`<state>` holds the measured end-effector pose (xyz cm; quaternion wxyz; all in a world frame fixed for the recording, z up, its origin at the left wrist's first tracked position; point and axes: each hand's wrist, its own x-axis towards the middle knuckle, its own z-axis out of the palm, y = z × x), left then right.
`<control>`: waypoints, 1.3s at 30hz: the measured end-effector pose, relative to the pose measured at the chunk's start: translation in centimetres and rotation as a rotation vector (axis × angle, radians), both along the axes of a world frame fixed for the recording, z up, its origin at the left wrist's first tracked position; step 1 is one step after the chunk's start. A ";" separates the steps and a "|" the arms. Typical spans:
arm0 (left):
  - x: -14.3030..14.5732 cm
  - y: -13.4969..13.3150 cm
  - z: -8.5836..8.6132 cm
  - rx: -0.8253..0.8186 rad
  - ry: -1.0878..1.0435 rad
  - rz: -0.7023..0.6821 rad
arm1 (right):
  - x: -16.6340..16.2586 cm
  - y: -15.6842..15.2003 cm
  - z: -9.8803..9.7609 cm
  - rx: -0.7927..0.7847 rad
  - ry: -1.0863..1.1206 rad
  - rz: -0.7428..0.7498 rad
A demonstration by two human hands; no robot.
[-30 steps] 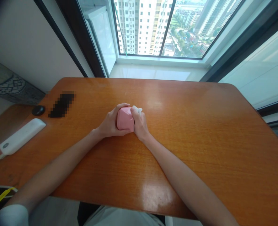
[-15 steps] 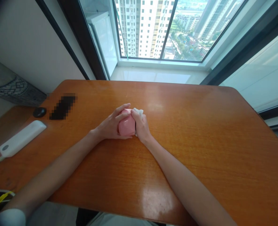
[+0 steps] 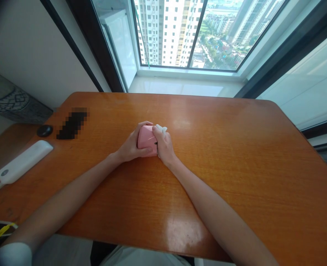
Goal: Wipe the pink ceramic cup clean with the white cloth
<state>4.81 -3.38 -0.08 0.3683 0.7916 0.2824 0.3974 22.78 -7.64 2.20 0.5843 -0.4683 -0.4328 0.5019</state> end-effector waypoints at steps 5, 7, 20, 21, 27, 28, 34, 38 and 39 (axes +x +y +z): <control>-0.4 0.7 -0.4 0.290 -0.007 -0.073 | 0.0 0.0 0.1 -0.034 0.036 -0.012; -0.6 0.9 -0.4 0.435 0.054 -0.099 | 0.1 0.1 0.0 -0.022 0.034 -0.017; 0.1 -0.1 1.3 0.350 0.007 0.028 | 0.0 0.5 -1.2 -0.022 0.052 -0.021; 0.2 -0.3 1.4 0.275 0.011 0.052 | 0.0 0.5 -1.3 -0.025 0.048 -0.008; 0.7 -0.8 0.7 -0.039 -0.023 0.075 | 0.0 0.0 -0.3 0.005 -0.026 0.019; 0.7 -0.8 0.5 -0.025 -0.032 0.070 | 0.0 -0.1 -0.1 0.006 -0.032 0.011; -0.1 0.1 0.2 0.366 -0.022 0.007 | 0.0 -0.1 0.4 -0.008 -0.051 -0.039; -1.0 0.8 0.6 0.602 0.118 -0.027 | 0.0 0.2 0.0 0.002 -0.021 -0.028; -1.1 0.9 0.6 0.630 0.133 -0.038 | 0.0 0.2 -0.1 0.005 -0.015 -0.024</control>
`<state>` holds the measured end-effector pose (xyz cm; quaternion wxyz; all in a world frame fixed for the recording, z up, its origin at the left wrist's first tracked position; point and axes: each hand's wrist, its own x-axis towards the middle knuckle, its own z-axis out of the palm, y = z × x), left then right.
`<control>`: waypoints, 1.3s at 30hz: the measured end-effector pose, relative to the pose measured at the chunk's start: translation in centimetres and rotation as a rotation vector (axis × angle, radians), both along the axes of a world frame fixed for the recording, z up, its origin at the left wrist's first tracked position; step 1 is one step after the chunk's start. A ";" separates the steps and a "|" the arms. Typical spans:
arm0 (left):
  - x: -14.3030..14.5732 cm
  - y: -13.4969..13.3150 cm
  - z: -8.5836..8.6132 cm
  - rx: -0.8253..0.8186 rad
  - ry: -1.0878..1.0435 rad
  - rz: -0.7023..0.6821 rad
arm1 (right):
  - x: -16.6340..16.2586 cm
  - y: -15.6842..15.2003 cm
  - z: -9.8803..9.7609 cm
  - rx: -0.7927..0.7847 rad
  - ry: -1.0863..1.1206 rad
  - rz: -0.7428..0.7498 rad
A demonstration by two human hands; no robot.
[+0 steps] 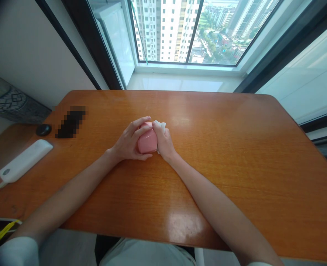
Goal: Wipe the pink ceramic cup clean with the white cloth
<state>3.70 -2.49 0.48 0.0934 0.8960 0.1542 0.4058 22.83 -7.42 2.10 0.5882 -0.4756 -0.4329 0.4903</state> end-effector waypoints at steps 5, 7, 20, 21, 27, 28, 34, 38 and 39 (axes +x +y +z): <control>0.3 -0.3 -0.2 -0.013 0.023 0.027 | 0.1 0.1 -0.1 0.006 -0.004 0.000; 0.5 -0.4 -0.2 -0.020 0.012 0.042 | 0.1 0.0 -0.1 0.007 -0.007 -0.001; 0.7 -0.6 -0.1 0.016 -0.020 0.053 | -0.1 0.0 0.2 -0.019 0.006 0.007; 0.7 -0.6 -0.1 0.006 -0.012 0.058 | -0.1 -0.1 0.2 -0.020 0.001 0.009; 1.0 -0.9 0.1 -0.026 -0.031 0.077 | 0.0 0.0 -0.5 0.013 0.018 0.022; 1.1 -0.9 0.2 -0.033 -0.046 0.075 | 0.0 0.1 -0.6 0.024 0.022 0.024; 1.3 -0.9 0.4 -0.069 -0.085 0.052 | 0.0 0.1 -0.9 0.035 0.017 0.045; 1.2 -0.8 0.4 -0.099 -0.088 0.029 | 0.1 0.0 -0.9 0.032 0.001 0.053; 1.3 -0.8 0.3 -0.106 -0.091 0.023 | 0.1 0.0 -0.9 0.034 -0.002 0.053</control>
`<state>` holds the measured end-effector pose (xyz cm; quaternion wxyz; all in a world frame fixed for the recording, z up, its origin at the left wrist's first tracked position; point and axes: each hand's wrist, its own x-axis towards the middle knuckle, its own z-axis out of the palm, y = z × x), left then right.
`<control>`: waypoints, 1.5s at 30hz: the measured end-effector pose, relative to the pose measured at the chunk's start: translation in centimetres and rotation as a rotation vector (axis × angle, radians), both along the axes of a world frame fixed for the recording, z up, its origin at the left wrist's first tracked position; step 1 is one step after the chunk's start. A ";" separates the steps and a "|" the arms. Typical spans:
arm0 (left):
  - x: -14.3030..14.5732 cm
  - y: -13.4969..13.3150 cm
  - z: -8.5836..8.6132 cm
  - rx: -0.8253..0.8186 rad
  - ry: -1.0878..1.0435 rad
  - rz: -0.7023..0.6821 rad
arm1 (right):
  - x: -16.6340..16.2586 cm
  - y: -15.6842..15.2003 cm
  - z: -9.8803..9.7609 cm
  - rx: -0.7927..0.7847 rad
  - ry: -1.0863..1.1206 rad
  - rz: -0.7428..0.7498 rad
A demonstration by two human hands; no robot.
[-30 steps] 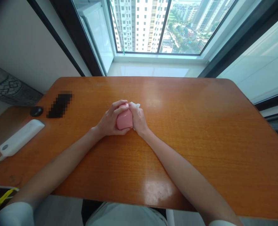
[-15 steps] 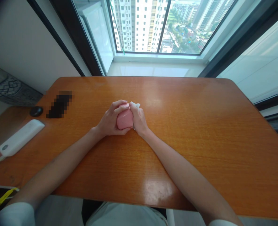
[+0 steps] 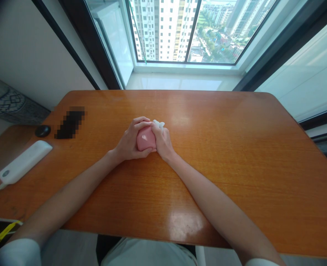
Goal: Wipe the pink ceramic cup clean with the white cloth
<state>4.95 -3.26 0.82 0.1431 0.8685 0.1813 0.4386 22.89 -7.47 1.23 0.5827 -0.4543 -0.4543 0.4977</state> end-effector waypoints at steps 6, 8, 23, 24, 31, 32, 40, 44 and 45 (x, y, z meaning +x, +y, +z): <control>0.1 0.0 0.3 -0.051 -0.029 -0.033 | 0.1 0.0 -0.2 0.043 0.000 -0.009; 0.2 -0.1 0.6 -0.079 -0.041 -0.043 | 0.1 -0.1 -0.2 0.056 -0.007 -0.010; 0.6 -0.9 1.2 -0.696 -0.171 -0.017 | -0.2 -0.8 0.8 -0.004 -0.074 0.015; 0.7 -0.9 1.1 -0.697 -0.185 -0.021 | -0.2 -0.8 0.8 -0.004 -0.074 0.014; 0.9 -1.0 0.6 -0.705 -0.237 -0.031 | -0.2 -0.9 1.3 -0.013 -0.068 0.021; 0.9 -1.0 0.6 -0.707 -0.243 -0.031 | -0.2 -0.9 1.3 -0.014 -0.068 0.021; 1.1 -1.1 0.2 -0.684 -0.284 -0.026 | -0.3 -0.9 1.2 -0.016 -0.056 0.020; 1.1 -1.2 0.3 -0.677 -0.282 -0.010 | -0.3 -0.9 1.3 -0.031 -0.059 0.006; 1.1 -1.2 0.3 -0.671 -0.276 -0.004 | -0.3 -0.9 1.3 -0.034 -0.060 0.005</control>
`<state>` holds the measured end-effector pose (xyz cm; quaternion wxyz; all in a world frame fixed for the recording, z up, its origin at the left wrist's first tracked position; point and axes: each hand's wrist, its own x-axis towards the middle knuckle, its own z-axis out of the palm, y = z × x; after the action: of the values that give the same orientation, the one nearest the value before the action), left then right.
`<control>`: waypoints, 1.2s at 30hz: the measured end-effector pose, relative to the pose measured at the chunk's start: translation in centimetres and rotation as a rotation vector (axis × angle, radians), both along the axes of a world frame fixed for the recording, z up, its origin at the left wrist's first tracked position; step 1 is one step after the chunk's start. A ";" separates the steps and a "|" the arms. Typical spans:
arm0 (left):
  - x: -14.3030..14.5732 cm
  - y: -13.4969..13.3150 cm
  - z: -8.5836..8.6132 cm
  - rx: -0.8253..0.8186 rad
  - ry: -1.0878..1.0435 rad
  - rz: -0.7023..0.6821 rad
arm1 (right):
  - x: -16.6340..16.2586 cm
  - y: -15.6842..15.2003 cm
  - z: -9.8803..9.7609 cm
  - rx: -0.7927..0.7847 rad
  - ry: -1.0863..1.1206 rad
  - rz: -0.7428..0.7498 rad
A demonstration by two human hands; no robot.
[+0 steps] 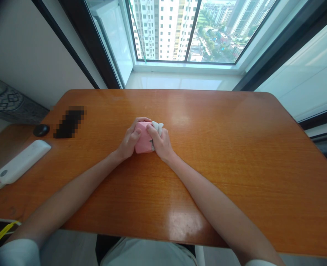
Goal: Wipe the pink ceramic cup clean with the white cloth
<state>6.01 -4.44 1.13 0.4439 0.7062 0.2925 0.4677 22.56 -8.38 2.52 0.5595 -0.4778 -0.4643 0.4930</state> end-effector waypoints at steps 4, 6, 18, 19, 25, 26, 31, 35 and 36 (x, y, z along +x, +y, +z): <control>0.1 0.0 0.1 0.014 0.045 0.010 | 0.1 0.1 -0.2 -0.004 0.010 0.011; 0.0 0.2 0.0 0.077 0.053 0.036 | 0.1 0.1 -0.3 -0.006 0.021 0.017; -1.6 1.7 -0.9 0.824 0.257 -0.006 | 0.2 1.0 -0.2 0.010 0.071 -0.012; -1.6 1.9 -1.0 0.865 0.273 -0.017 | 0.2 1.0 -0.1 -0.004 0.068 -0.016; -3.5 3.8 -1.1 1.039 0.456 -0.116 | 0.2 1.5 -0.3 -0.015 0.142 0.029; -3.8 4.1 -1.0 1.044 0.484 -0.124 | 0.3 1.6 -0.4 -0.021 0.165 0.039; -4.7 4.6 -0.4 1.038 0.468 -0.111 | 0.3 1.8 -0.6 -0.075 0.186 0.046; -5.1 4.8 -0.6 0.995 0.465 -0.113 | 0.2 1.7 0.0 -0.068 0.177 0.050; -5.2 4.9 -0.8 0.961 0.475 -0.111 | 0.2 1.6 0.1 -0.070 0.164 0.049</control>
<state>0.76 0.50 0.37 0.0165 0.9304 0.1005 0.3520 22.79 -6.75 2.63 0.5664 -0.4435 -0.4112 0.5599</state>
